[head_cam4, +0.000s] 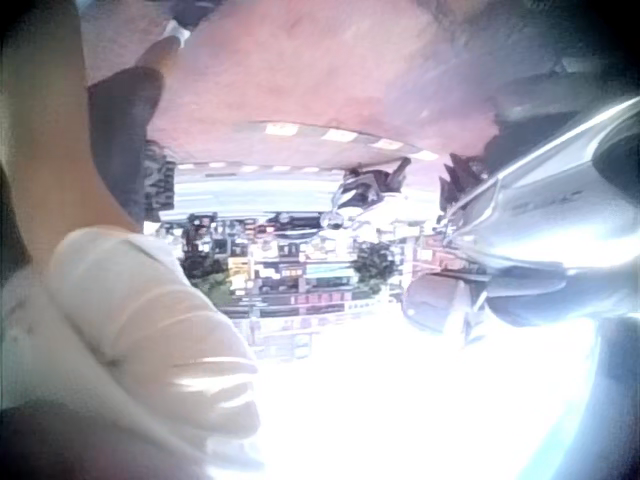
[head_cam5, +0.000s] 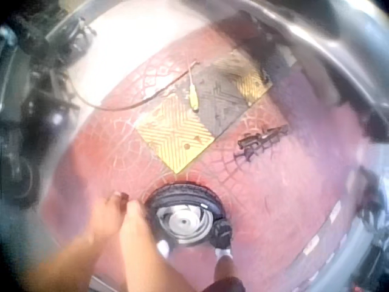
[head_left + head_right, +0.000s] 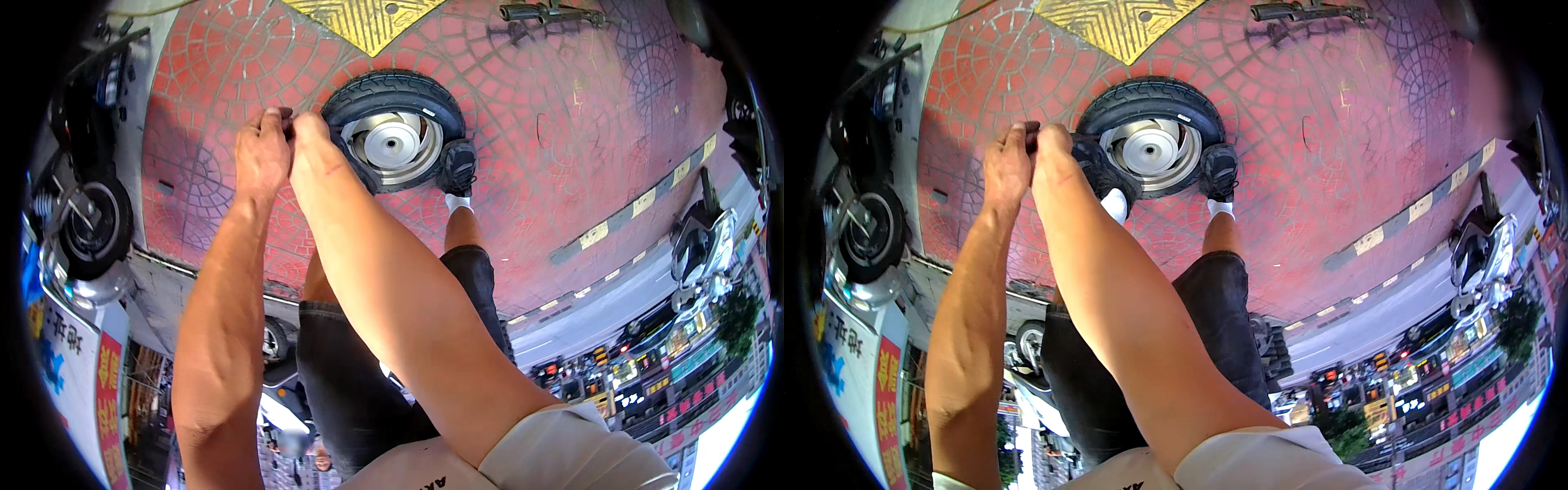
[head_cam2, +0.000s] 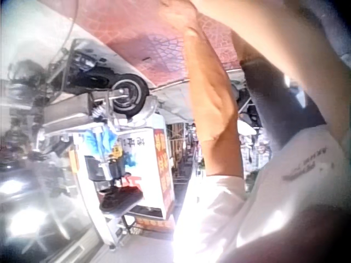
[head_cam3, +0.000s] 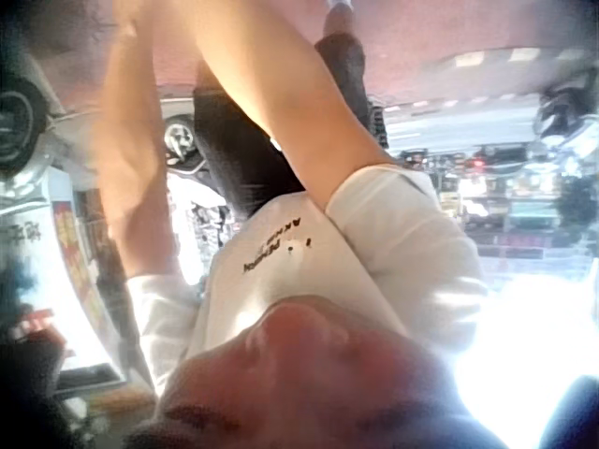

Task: The person uses a tire lever to pry a tire off a scooter rim, then inflates the tire using a hose. Afterward, they reseat the tire onto the rim and install the wheel onto the scooter using a power drill.

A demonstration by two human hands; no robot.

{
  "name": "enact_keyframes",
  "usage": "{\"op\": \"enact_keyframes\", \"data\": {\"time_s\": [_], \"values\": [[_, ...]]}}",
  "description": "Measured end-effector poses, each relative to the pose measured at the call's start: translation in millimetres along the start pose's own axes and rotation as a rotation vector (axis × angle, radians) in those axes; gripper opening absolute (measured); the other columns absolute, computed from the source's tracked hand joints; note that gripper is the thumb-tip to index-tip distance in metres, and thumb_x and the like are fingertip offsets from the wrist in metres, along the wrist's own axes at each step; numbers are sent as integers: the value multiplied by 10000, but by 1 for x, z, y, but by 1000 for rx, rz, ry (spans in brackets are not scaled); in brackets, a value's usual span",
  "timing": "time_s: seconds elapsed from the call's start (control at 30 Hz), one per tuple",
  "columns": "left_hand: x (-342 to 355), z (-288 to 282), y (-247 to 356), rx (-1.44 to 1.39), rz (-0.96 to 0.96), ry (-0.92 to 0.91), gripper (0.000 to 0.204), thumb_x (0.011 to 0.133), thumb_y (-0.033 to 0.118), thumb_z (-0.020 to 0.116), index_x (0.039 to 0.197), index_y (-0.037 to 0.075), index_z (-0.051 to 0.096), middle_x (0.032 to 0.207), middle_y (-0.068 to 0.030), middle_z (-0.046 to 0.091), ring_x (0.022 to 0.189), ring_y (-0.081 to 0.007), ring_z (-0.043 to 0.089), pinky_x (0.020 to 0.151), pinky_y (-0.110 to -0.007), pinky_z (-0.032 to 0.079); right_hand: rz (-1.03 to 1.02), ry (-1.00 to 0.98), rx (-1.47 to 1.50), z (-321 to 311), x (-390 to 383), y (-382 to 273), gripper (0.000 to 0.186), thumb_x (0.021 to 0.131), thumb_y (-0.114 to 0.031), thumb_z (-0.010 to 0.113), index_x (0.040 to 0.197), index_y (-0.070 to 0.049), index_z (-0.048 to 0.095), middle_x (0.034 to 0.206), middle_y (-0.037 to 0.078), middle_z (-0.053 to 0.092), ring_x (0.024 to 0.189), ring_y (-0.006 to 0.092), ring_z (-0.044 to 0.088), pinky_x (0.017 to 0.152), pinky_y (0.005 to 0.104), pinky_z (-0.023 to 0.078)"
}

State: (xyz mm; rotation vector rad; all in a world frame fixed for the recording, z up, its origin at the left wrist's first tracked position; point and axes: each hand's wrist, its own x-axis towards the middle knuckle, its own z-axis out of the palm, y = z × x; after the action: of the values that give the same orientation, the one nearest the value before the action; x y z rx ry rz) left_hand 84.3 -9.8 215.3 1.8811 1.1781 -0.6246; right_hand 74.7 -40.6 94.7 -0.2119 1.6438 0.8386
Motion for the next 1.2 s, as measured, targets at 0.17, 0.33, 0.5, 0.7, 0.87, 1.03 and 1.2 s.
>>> {"op": "enact_keyframes", "data": {"time_s": [0.17,0.33,0.5,0.7,0.87,1.03,1.2], "values": [[-2,11,16,-43,-37,-108,422,1030,318,524,1081,-52,722,927,-151,741,875,-223,678,819,-365,534,-13,-189,-87,-15,-44,-20,295,1025,-216,394,909,-60,616,858,98,651,748,259,638,724,376,560],[-33,9,23,-284,-237,-530,447,1017,406,599,1191,6,695,1100,-112,710,873,-160,641,826,-326,504,-8,-50,56,-70,-118,-29,205,1069,-269,453,989,-154,603,737,-15,574,581,140,509,520,320,443],[-33,64,-23,-405,-503,-490,439,1017,417,605,1233,37,646,1110,-122,717,907,-188,687,769,-330,530,220,-268,-356,-196,-181,-56,458,1109,-528,388,944,-140,566,595,-44,388,431,82,316,417,276,278],[-3,165,-107,-532,-715,-498,272,1079,276,497,1104,36,624,974,-120,705,789,-261,713,719,-431,614,150,166,-1143,-280,-139,-96,669,1044,-661,445,906,-63,709,620,4,483,462,140,432,442,300,344],[17,209,-138,-632,-646,-429,255,1082,261,522,1140,31,616,960,-123,719,807,-257,718,744,-420,619,109,416,-1230,-320,-85,-120,768,943,-807,465,905,-81,713,652,-21,480,542,133,469,506,293,358],[33,224,-148,-749,-725,-386,288,1099,265,476,1196,22,597,1079,-147,707,982,-284,703,898,-474,575,-187,534,-1220,-338,-42,-125,702,883,-758,639,758,-69,695,574,-39,427,486,106,407,487,271,297],[40,226,-148,-894,-777,-341,304,1099,265,439,1174,21,604,1103,-156,685,1021,-275,672,928,-476,542,-270,553,-1207,-336,-22,-137,693,851,-731,706,686,-58,683,532,-35,414,489,93,391,499,291,309]]}}
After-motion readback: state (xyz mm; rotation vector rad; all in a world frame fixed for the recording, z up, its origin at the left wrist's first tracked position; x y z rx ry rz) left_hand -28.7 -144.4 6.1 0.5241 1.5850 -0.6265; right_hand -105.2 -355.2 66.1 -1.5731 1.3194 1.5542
